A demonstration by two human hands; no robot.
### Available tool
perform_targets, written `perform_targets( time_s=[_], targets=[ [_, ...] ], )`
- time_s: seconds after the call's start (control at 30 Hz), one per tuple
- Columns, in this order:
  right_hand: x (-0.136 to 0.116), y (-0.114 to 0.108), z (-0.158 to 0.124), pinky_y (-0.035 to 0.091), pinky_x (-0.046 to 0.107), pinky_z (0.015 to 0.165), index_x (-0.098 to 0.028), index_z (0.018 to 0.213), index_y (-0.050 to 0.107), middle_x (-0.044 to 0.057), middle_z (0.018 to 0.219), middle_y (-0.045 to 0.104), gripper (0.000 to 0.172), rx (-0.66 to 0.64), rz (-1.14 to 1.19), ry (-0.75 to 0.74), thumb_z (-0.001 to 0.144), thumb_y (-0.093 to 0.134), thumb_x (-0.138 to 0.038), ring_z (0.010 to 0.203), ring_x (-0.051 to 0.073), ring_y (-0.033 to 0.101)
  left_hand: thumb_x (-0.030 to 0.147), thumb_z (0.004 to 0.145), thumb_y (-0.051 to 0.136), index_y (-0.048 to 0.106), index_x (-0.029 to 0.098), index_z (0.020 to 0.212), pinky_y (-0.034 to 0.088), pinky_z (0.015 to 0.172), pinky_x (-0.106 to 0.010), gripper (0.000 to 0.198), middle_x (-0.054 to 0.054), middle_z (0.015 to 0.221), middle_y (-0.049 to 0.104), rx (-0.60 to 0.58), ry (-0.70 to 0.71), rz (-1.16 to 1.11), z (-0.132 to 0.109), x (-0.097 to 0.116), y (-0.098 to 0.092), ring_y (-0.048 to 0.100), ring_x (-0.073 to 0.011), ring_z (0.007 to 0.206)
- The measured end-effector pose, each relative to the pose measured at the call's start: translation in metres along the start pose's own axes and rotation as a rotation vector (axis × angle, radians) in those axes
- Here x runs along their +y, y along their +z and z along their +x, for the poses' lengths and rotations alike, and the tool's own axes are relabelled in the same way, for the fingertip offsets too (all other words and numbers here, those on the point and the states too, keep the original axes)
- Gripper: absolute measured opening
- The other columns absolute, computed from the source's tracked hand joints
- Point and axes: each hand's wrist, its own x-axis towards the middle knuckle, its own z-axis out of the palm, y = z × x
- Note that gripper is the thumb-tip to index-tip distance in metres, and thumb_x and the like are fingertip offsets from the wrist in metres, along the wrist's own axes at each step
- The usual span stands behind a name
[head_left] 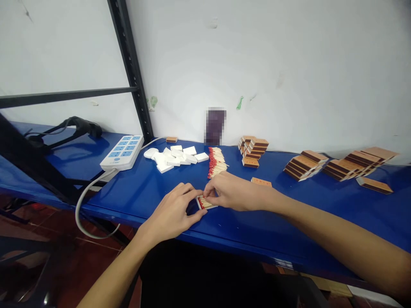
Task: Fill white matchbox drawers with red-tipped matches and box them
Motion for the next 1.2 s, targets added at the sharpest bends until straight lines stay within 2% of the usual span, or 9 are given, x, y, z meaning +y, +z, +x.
perform_targets(
  time_s=[0.1, 0.2, 0.3, 0.4, 0.53, 0.67, 1.0, 1.2],
  targets=[
    [-0.001, -0.004, -0.001, 0.035, 0.025, 0.054, -0.015, 0.079, 0.072, 0.001, 0.064, 0.064, 0.019, 0.039, -0.062, -0.042, 0.081, 0.053, -0.020, 0.054, 0.010, 0.047, 0.038, 0.091, 0.057, 0.061, 0.023, 0.116, 0.045, 0.078, -0.034, 0.029, -0.003, 0.096, 0.058, -0.009, -0.013, 0.000, 0.000, 0.000, 0.000, 0.053, -0.0208, 0.089],
    [0.004, -0.019, -0.004, 0.039, 0.026, 0.058, -0.016, 0.089, 0.074, 0.003, 0.069, 0.067, 0.019, 0.148, -0.156, 0.050, 0.082, 0.059, -0.026, 0.059, 0.013, 0.055, 0.037, 0.090, 0.058, 0.059, 0.023, 0.120, 0.045, 0.082, -0.036, 0.033, -0.004, 0.101, 0.059, -0.011, -0.025, -0.013, 0.000, -0.001, 0.001, 0.053, -0.0213, 0.093],
    [0.019, -0.033, -0.004, 0.041, 0.028, 0.064, -0.017, 0.095, 0.074, 0.006, 0.076, 0.070, 0.021, 0.243, -0.306, 0.177, 0.082, 0.061, -0.027, 0.068, 0.017, 0.060, 0.035, 0.090, 0.057, 0.059, 0.023, 0.121, 0.046, 0.085, -0.037, 0.032, -0.004, 0.103, 0.060, -0.009, -0.022, -0.025, 0.000, -0.001, 0.001, 0.054, -0.0217, 0.095],
    [0.039, -0.035, 0.000, 0.042, 0.028, 0.065, -0.015, 0.098, 0.072, 0.009, 0.086, 0.071, 0.023, 0.205, -0.365, 0.226, 0.082, 0.059, -0.025, 0.073, 0.019, 0.062, 0.030, 0.090, 0.057, 0.059, 0.022, 0.120, 0.046, 0.087, -0.037, 0.031, -0.004, 0.103, 0.062, -0.004, -0.008, -0.037, 0.000, -0.001, 0.001, 0.054, -0.0218, 0.095],
    [0.055, -0.024, 0.008, 0.040, 0.026, 0.059, -0.016, 0.085, 0.072, 0.006, 0.077, 0.070, 0.017, 0.121, -0.370, 0.219, 0.080, 0.055, -0.018, 0.067, 0.016, 0.060, 0.029, 0.089, 0.059, 0.059, 0.022, 0.119, 0.046, 0.088, -0.037, 0.031, -0.003, 0.104, 0.063, 0.011, 0.003, -0.036, 0.000, -0.001, 0.001, 0.055, -0.0213, 0.095],
    [0.055, -0.019, 0.011, 0.037, 0.026, 0.056, -0.016, 0.075, 0.070, 0.005, 0.068, 0.068, 0.018, 0.114, -0.370, 0.175, 0.080, 0.053, -0.016, 0.060, 0.015, 0.057, 0.030, 0.090, 0.058, 0.059, 0.022, 0.118, 0.045, 0.090, -0.039, 0.030, -0.004, 0.104, 0.063, 0.009, 0.015, -0.032, 0.000, 0.000, 0.001, 0.056, -0.0217, 0.094],
    [0.051, -0.016, 0.012, 0.040, 0.028, 0.061, -0.015, 0.085, 0.073, 0.011, 0.076, 0.069, 0.020, 0.125, -0.342, 0.236, 0.084, 0.057, -0.027, 0.069, 0.020, 0.061, 0.030, 0.090, 0.058, 0.060, 0.022, 0.117, 0.045, 0.091, -0.038, 0.028, -0.003, 0.103, 0.063, 0.005, 0.020, -0.034, 0.000, 0.001, 0.000, 0.057, -0.0210, 0.094],
    [0.058, -0.014, 0.013, 0.038, 0.026, 0.059, -0.015, 0.075, 0.071, 0.008, 0.068, 0.068, 0.020, 0.137, -0.319, 0.215, 0.083, 0.055, -0.023, 0.062, 0.017, 0.059, 0.031, 0.091, 0.057, 0.060, 0.022, 0.117, 0.044, 0.091, -0.040, 0.028, -0.004, 0.103, 0.063, 0.000, 0.020, -0.040, 0.001, 0.001, 0.000, 0.057, -0.0215, 0.094]
  ],
)
